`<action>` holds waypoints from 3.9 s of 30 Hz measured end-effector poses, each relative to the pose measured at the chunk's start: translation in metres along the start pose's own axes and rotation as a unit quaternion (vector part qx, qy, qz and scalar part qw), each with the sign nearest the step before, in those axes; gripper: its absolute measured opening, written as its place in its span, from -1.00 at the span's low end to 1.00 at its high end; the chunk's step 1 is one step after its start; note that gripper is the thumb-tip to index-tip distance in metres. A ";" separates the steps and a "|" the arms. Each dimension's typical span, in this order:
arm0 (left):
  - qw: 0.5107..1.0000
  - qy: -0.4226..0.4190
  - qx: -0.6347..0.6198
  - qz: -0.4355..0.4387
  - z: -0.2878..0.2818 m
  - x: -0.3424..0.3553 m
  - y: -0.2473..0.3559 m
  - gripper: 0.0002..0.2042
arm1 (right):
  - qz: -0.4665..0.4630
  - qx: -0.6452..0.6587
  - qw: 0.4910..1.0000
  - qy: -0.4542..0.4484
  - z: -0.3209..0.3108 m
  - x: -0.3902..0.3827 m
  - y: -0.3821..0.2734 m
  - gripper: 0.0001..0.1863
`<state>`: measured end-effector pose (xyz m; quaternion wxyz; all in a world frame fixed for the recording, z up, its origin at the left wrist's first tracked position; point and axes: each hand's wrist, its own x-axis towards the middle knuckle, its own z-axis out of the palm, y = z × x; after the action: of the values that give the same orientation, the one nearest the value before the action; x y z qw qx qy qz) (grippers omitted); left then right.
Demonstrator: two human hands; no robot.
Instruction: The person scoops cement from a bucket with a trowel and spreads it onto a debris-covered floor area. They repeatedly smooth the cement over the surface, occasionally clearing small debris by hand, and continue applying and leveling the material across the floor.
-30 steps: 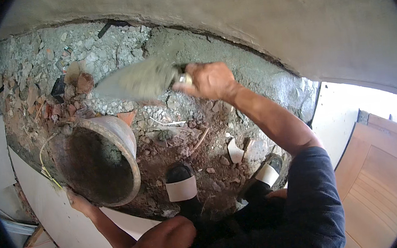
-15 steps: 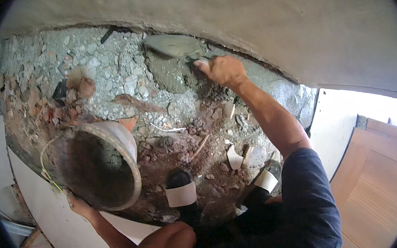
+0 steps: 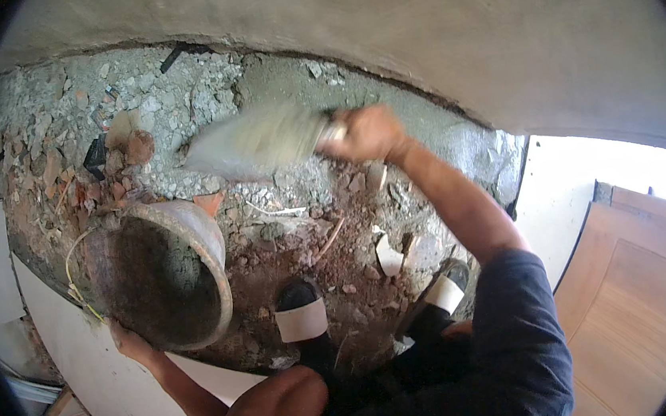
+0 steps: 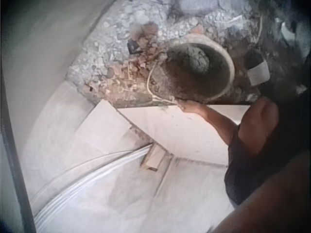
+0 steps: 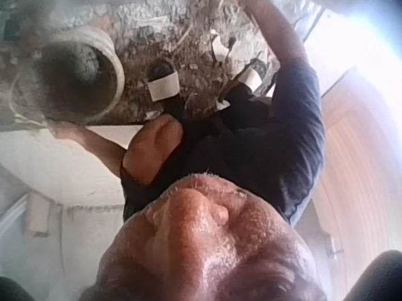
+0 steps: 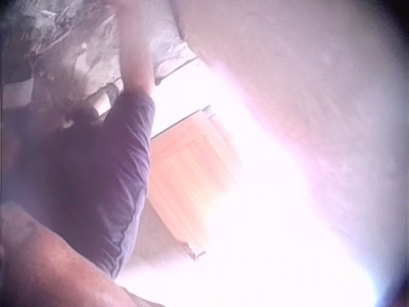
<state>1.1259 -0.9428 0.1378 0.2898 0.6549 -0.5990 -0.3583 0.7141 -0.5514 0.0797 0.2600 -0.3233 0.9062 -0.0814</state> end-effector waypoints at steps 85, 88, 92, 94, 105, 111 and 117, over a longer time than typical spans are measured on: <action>0.999 -0.007 -0.039 0.009 0.010 -0.017 0.025 -0.45 | 0.156 0.026 0.987 0.011 0.024 -0.089 0.047 -0.51; 0.999 -0.013 -0.025 0.024 0.010 -0.016 0.026 -0.45 | 0.263 0.046 0.964 0.019 0.030 -0.071 0.054 -0.53; 1.000 -0.007 -0.015 0.003 0.008 -0.009 0.019 -0.46 | 0.315 0.115 0.942 0.000 0.033 -0.062 0.042 -0.51; 0.999 -0.007 -0.027 0.028 0.007 -0.004 0.013 -0.47 | 0.271 0.088 0.957 -0.047 0.037 -0.074 0.022 -0.48; 0.999 -0.007 0.029 0.032 0.002 0.002 0.002 -0.53 | 0.174 0.010 0.985 0.005 0.048 -0.058 -0.048 -0.53; 0.999 -0.012 0.025 -0.034 0.003 0.001 0.008 -0.51 | 0.132 0.320 0.937 0.054 0.056 -0.103 -0.107 -0.48; 0.997 -0.003 0.076 0.029 -0.001 0.018 -0.006 -0.49 | 0.281 0.661 0.694 0.051 0.054 -0.091 -0.112 -0.56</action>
<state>1.1307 -0.9598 0.1319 0.2485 0.6560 -0.6441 -0.3050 0.8627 -0.5800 0.1075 0.3706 0.2064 0.6790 -0.5991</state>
